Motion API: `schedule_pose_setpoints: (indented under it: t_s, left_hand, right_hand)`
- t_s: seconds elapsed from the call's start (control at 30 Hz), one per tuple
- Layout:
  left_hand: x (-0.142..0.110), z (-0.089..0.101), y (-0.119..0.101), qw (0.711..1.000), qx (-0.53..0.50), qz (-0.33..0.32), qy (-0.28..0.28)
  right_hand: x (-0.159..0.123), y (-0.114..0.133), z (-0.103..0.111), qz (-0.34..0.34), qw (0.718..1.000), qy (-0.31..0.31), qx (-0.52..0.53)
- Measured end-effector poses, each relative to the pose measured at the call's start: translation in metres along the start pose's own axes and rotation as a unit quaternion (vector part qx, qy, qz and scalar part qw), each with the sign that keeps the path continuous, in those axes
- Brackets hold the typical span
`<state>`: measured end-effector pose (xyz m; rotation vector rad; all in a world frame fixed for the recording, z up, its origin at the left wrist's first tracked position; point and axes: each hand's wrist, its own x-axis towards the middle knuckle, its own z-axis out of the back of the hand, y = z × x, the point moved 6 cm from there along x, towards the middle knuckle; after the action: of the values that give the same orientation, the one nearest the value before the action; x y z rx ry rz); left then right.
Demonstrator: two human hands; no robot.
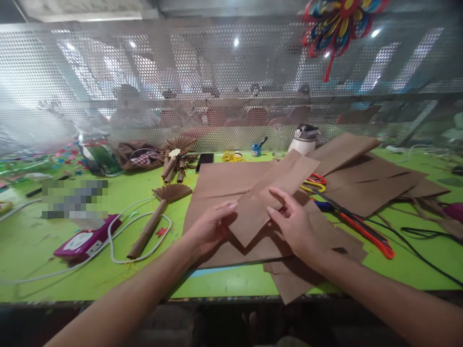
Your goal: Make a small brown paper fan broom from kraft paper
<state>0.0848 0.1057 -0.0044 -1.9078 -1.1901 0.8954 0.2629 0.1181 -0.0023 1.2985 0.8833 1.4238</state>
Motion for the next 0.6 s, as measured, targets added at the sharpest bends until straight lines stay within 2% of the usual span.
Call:
schedule_pose_setpoints:
  t_s: [0.17,0.3,0.5,0.6]
  left_hand:
    - [0.001,-0.003,0.009,1.000,-0.024,0.009,0.005]
    - [0.002,-0.007,0.015,0.999,-0.009,0.033,0.027]
    - [0.002,-0.005,0.010,0.999,0.020,0.029,-0.004]
    - [0.003,-0.001,0.010,0.999,0.035,0.028,-0.008]
  right_hand:
    - [0.002,-0.002,-0.001,-0.007,0.999,-0.019,0.034]
    - [-0.001,-0.005,-0.007,-0.027,0.997,0.002,0.072]
    - [-0.005,0.001,-0.008,-0.055,0.995,0.043,0.068]
    - [-0.010,0.008,0.001,-0.088,0.989,0.068,0.098]
